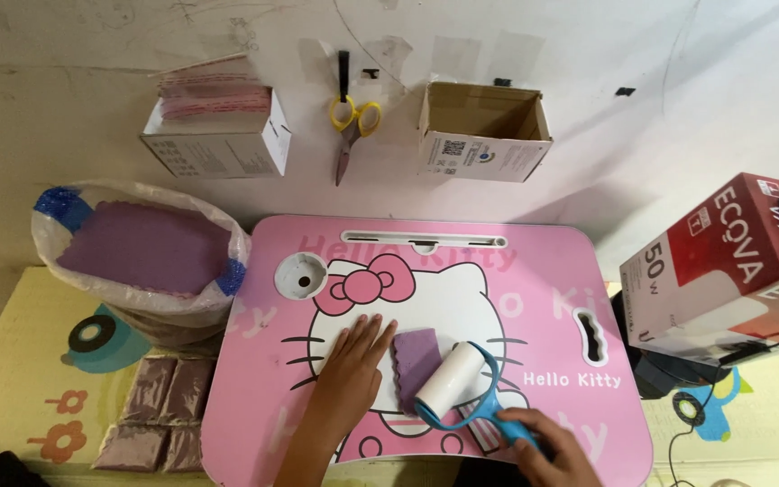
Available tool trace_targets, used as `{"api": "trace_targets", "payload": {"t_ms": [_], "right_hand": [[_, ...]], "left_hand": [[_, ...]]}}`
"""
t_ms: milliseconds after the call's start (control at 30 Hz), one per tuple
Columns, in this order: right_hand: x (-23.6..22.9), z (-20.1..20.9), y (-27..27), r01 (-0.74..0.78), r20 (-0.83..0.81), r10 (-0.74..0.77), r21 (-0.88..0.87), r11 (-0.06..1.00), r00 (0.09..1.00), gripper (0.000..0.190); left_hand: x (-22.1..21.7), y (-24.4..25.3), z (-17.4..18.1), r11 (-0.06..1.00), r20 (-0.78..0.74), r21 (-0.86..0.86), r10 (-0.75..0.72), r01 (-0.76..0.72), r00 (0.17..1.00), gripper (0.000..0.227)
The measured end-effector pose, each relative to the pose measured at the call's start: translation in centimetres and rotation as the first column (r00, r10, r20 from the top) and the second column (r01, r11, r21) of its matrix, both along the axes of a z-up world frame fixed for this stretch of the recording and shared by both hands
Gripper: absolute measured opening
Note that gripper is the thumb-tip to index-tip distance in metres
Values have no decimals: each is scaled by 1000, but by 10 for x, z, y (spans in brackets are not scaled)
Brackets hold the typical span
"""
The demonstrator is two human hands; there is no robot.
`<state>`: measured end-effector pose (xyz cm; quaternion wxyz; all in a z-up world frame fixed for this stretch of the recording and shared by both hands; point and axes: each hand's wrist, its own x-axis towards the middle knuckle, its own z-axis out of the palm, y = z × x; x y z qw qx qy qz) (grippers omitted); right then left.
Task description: The person uses a lint roller to clean a piece of purple fabric on a pink table and then inserts the fabric into a plastic bag.
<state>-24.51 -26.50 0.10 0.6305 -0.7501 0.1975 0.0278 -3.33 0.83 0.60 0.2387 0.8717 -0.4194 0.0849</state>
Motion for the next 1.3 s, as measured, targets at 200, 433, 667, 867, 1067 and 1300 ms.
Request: {"api": "trace_targets", "payload": {"t_ms": [200, 433, 667, 867, 1067, 1300], "right_hand": [[62, 34, -33, -304, 70, 303, 1, 953, 950, 42], [130, 74, -24, -558, 52, 555, 103, 824, 830, 38], [105, 49, -70, -527, 95, 519, 153, 836, 850, 39], [110, 54, -62, -502, 71, 497, 138, 854, 865, 39], [124, 62, -24, -537, 89, 530, 121, 835, 843, 40], [52, 35, -38, -231, 54, 224, 235, 944, 973, 39]], "left_hand": [[-4, 0, -4, 1000, 84, 17, -1, -1, 996, 68], [-2, 0, -11, 999, 60, 32, -14, 12, 998, 51], [-5, -1, -13, 1000, 114, 30, 2, -5, 994, 67], [-3, -5, -19, 998, 106, 43, 31, -36, 994, 67], [-4, -1, -11, 999, 11, 36, 4, -4, 1000, 38], [-4, -6, -3, 1000, 96, 18, 22, -24, 995, 61]]}}
